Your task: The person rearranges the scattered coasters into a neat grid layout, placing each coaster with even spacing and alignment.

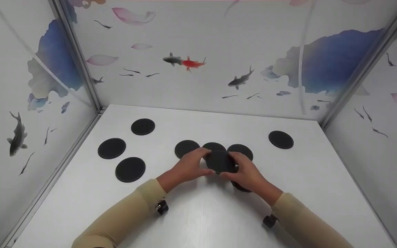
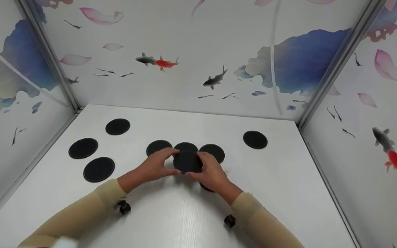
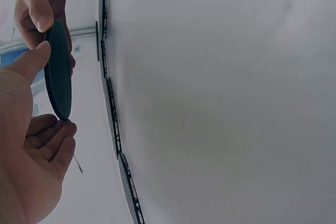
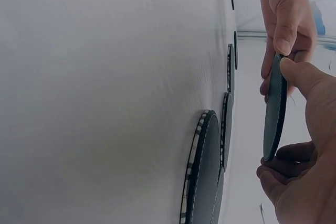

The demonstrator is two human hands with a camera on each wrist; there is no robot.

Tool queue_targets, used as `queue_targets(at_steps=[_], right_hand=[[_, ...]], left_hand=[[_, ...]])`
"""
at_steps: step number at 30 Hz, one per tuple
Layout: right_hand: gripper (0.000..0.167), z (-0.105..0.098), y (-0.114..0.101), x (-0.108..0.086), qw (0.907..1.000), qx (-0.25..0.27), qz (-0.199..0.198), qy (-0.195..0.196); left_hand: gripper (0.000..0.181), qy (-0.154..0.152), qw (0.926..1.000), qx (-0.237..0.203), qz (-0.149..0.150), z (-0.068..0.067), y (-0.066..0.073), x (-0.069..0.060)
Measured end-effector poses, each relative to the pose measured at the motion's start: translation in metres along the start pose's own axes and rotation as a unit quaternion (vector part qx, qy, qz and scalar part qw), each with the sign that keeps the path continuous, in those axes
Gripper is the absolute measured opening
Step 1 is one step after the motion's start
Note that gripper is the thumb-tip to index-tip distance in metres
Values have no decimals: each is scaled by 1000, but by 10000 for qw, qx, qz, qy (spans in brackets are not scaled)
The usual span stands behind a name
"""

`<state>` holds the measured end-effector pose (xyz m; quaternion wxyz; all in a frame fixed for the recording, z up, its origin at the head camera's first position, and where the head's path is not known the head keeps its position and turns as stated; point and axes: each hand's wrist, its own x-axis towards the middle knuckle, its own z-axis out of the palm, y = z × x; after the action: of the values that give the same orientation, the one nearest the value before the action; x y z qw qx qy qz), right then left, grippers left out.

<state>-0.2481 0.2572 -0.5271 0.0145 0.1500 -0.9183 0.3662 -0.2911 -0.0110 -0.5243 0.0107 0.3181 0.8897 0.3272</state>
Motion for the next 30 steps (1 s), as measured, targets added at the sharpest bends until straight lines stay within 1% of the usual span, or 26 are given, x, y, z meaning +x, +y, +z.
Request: queue_targets(at_steps=[7, 14, 18, 21, 24, 30], right_hand=[[92, 5, -4, 1, 9999, -132, -79, -17], [95, 9, -6, 1, 9996, -192, -141, -120], [93, 12, -4, 0, 9995, -238, -189, -110], [92, 13, -3, 0, 9995, -252, -146, -131], [92, 15, -2, 0, 9994, -260, -69, -195], [92, 18, -2, -1, 9987, -338, -4, -393]], left_hand=[[75, -6, 10000, 6, -30, -2, -3, -7], [76, 0, 9999, 126, -92, 2, -8, -11], [76, 14, 9998, 208, -26, 2, -7, -14], [76, -4, 9995, 300, 47, 1, -6, -14], [77, -86, 9992, 392, 36, 1, -6, -15], [77, -266, 9985, 454, -156, 4, -5, -17]])
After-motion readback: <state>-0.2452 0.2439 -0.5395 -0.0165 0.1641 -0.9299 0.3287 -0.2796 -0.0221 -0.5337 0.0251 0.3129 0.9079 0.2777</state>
